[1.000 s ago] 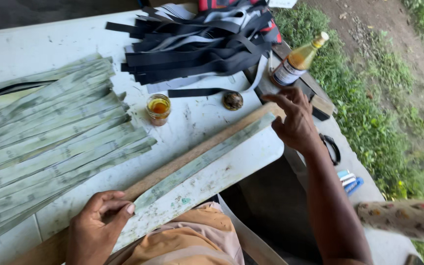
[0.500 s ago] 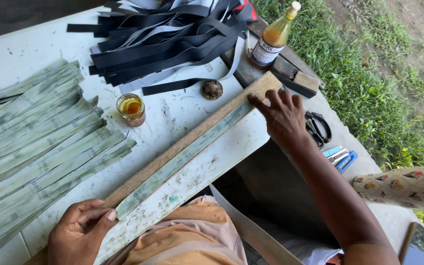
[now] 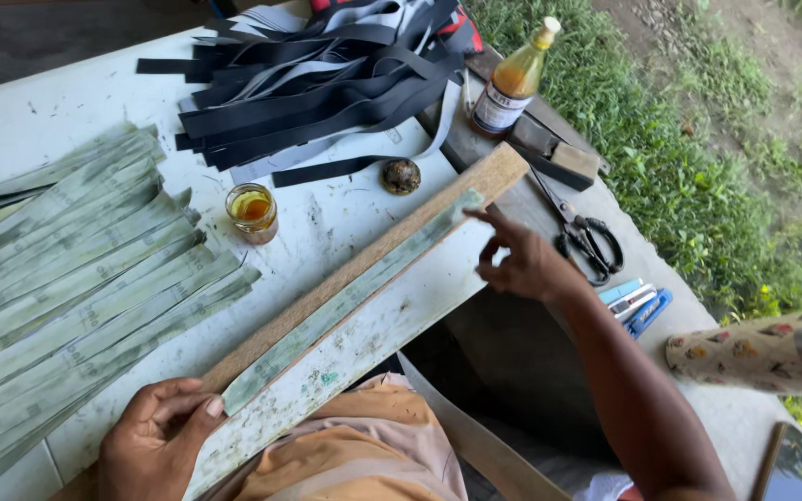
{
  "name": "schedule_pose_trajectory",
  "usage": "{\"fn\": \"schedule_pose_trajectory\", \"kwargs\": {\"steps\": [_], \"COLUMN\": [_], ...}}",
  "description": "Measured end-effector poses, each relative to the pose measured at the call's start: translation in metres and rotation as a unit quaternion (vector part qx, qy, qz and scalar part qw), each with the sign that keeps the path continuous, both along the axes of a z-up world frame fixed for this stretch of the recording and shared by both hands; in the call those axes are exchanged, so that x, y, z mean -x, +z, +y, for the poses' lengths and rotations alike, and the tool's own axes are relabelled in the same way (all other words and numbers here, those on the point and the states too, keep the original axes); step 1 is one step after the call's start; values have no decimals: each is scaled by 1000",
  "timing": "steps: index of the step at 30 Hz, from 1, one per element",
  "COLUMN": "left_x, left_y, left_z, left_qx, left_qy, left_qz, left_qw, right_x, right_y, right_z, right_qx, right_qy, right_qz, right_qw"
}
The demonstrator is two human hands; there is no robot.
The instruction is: The person assembles rubber strips by applying adhesive from a small jar, then pressing a black rubber strip onto a light-colored strip using a wooden block as a guide. The person repeatedly picks up strips, applies adhesive, and joins them, stacking the finished pieces on the table.
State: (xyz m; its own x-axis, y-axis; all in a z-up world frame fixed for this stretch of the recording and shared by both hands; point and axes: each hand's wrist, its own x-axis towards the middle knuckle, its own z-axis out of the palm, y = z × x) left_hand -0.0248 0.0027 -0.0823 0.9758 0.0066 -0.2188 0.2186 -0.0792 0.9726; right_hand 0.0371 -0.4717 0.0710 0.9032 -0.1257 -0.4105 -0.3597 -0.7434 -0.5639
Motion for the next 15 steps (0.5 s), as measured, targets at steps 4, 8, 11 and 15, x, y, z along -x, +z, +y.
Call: {"fn": "schedule_pose_trajectory", "kwargs": {"steps": [4,8,11,15], "left_x": [-4,-1,-8,4], "left_y": [-4,-7,-8,-11], "left_z": [0,1,-2,2], "left_qx": [9,31,53,1], "left_qy": [-3,7,11,1], "left_qz": [11,15,-5,-18], "left_qw": [1000,999,999,1000], "right_x": [-28,-29,-20,-20], "right_y": [0,-4,4,6], "right_z": [-17,-3,11,8], "right_qx": [5,353,480,521], "right_qy": [116,172,192,158], "right_qz": [-21,-61,-32,-25], "right_qw": [993,918,856,838]}}
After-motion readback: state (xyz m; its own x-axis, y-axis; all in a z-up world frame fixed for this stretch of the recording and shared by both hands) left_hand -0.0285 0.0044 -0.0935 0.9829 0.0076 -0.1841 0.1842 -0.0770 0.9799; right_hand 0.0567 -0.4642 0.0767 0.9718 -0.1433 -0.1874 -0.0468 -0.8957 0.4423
